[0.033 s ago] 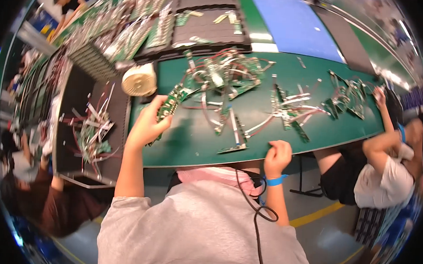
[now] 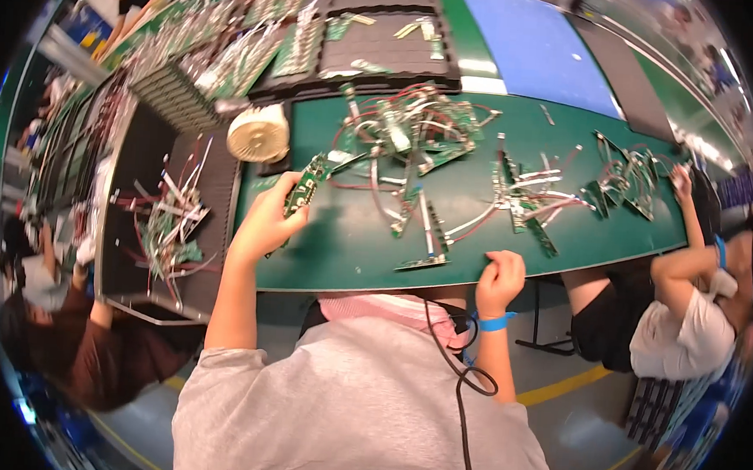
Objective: The person connects wire harness connectors into circuit boards by hand and sorts the boards on the workbench.
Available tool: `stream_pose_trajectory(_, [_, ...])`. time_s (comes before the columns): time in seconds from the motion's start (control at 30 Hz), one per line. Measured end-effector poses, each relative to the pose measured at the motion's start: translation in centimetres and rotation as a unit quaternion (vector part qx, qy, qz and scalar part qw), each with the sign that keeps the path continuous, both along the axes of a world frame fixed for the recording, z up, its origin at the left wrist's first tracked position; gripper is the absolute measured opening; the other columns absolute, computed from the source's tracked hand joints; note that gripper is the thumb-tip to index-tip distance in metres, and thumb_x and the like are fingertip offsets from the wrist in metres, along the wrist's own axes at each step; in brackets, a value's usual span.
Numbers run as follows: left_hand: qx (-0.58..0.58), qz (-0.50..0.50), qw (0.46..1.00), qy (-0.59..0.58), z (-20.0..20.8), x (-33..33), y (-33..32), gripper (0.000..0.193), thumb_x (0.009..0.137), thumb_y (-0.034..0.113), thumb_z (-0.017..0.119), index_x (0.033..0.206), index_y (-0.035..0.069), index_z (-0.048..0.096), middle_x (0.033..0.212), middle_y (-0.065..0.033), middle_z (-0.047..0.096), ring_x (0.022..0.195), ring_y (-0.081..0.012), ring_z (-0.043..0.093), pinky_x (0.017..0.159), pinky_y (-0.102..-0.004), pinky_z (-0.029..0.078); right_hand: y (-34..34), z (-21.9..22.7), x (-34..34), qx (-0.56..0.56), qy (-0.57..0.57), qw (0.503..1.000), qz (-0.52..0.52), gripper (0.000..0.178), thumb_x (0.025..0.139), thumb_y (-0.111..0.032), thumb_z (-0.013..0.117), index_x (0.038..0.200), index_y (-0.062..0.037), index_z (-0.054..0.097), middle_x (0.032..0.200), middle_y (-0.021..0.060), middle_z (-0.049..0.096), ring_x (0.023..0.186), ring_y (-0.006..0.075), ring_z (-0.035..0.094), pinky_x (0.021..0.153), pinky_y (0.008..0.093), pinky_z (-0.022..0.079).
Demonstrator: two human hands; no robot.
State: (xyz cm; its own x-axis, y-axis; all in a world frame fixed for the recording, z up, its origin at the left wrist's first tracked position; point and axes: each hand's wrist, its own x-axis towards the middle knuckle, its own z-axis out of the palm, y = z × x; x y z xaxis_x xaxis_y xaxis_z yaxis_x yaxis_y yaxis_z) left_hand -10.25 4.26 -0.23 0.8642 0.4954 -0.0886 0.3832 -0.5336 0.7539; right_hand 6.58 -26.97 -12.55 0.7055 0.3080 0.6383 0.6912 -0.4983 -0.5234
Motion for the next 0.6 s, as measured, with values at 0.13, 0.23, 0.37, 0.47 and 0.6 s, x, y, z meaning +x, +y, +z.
stream_pose_trajectory(0.13, [0.088,0.062,0.994,0.01,-3.6,-3.8,2.3,0.042,0.074,0.011,0.057,0.112,-0.001,0.046,0.093,-0.0241,0.058,0.086,-0.0408,0.055,0.074,-0.0411,0.044,0.9,-0.3,-0.1,-0.001,0.004,1.0,0.021,0.013,0.069,0.002,0.051,0.076,-0.0047,0.059,0.078,0.0101,0.055,0.072,0.0291,0.053,0.065,0.0374,0.041])
stream_pose_trajectory(0.23, [0.107,0.086,0.991,-0.002,-4.3,-4.5,2.7,0.042,0.074,0.011,0.057,0.114,0.002,0.047,0.105,-0.022,0.056,0.094,-0.0387,0.054,0.077,-0.0409,0.044,1.2,-0.4,-0.4,0.002,0.007,1.0,0.017,0.012,0.07,0.002,0.05,0.077,-0.0038,0.059,0.078,0.0101,0.054,0.073,0.0287,0.052,0.066,0.0369,0.041])
stream_pose_trajectory(0.37, [0.148,0.09,0.985,-0.011,-6.0,-5.6,2.4,0.044,0.075,0.012,0.057,0.117,0.007,0.048,0.106,-0.0155,0.052,0.092,-0.0352,0.055,0.077,-0.0388,0.045,1.2,-0.6,-0.7,0.008,0.005,1.0,-0.001,0.011,0.072,0.001,0.051,0.077,-0.0037,0.059,0.079,0.0103,0.054,0.075,0.0284,0.053,0.068,0.0368,0.041])
stream_pose_trajectory(0.47, [0.184,0.121,0.974,-0.051,-7.0,-6.7,2.5,0.044,0.074,0.01,0.058,0.118,0.01,0.051,0.107,-0.0143,0.049,0.094,-0.0324,0.054,0.077,-0.0371,0.046,1.1,-0.3,-0.9,0.005,0.011,1.0,0.003,0.011,0.071,0.001,0.051,0.077,-0.0041,0.059,0.078,0.0105,0.054,0.075,0.0285,0.053,0.068,0.0372,0.041])
stream_pose_trajectory(0.6, [0.249,0.154,0.954,-0.06,-7.4,-7.2,2.4,0.044,0.074,0.01,0.063,0.117,0.008,0.052,0.108,-0.0146,0.048,0.102,-0.0314,0.047,0.088,-0.0385,0.039,1.0,-0.4,-0.7,-0.002,0.003,1.0,0.0,0.012,0.069,0.001,0.051,0.076,-0.0043,0.059,0.078,0.0107,0.054,0.075,0.0288,0.052,0.068,0.0374,0.041])
